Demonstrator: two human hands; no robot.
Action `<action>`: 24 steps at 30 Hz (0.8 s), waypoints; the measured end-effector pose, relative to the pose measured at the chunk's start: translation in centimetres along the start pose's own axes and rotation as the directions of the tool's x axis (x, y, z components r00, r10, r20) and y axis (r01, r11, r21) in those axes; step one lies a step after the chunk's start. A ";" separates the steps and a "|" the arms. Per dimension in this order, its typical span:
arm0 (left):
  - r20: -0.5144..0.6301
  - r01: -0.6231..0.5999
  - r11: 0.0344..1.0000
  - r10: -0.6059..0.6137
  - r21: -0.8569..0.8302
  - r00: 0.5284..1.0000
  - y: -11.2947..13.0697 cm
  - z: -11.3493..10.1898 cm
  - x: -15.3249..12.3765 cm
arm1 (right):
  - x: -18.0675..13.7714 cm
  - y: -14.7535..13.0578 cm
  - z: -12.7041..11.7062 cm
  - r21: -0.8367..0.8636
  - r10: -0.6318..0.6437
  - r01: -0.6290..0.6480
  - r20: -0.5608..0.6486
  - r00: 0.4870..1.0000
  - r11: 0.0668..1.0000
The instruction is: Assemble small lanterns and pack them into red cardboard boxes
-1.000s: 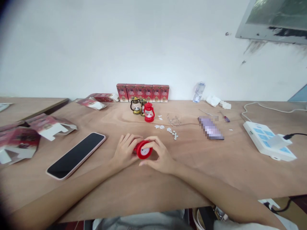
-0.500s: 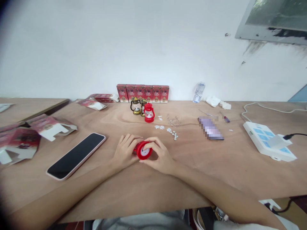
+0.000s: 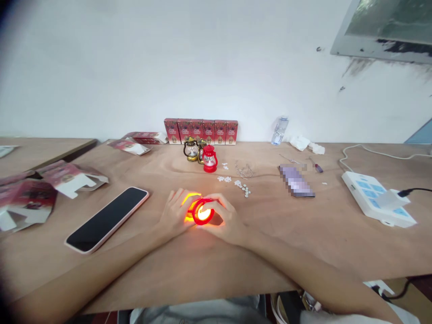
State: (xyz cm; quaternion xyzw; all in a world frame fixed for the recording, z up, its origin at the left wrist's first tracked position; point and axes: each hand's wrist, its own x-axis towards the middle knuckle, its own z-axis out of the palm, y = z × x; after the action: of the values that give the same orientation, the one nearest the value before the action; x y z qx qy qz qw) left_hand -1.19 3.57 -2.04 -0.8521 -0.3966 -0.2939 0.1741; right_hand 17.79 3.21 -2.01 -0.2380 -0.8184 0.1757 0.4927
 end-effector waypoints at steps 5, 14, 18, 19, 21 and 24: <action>-0.041 0.004 0.998 -0.007 -0.070 0.999 0.5 -0.6 0.6 | 0.1 -0.2 -0.3 -0.047 -0.102 0.103 0.004 0.995 0.994; -0.067 -0.003 0.997 -0.002 -0.079 0.998 0.6 -0.7 0.7 | -0.1 0.0 -0.3 -0.076 -0.102 0.104 0.019 0.995 0.992; -0.067 0.007 0.997 -0.012 -0.082 0.998 0.5 -0.7 0.7 | -0.1 -0.1 -0.3 -0.074 -0.089 0.090 0.014 0.996 0.993; -0.066 0.007 0.997 -0.013 -0.082 0.998 0.6 -0.7 0.7 | -0.1 -0.1 -0.3 -0.072 -0.093 0.093 0.004 0.996 0.993; -0.066 0.006 0.997 -0.011 -0.080 0.998 0.6 -0.6 0.7 | 0.0 -0.2 -0.3 -0.069 -0.105 0.104 -0.009 0.994 0.992; -0.068 0.003 0.997 -0.008 -0.073 0.998 0.5 -0.6 0.6 | 0.1 -0.3 -0.4 -0.070 -0.105 0.104 -0.002 0.995 0.992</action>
State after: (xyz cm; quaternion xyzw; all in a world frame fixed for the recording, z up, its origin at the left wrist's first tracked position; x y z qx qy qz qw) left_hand -0.67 3.29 -1.21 -0.8461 -0.3819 -0.3377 0.1554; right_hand 18.02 3.06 -1.66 -0.2124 -0.8340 0.1202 0.4949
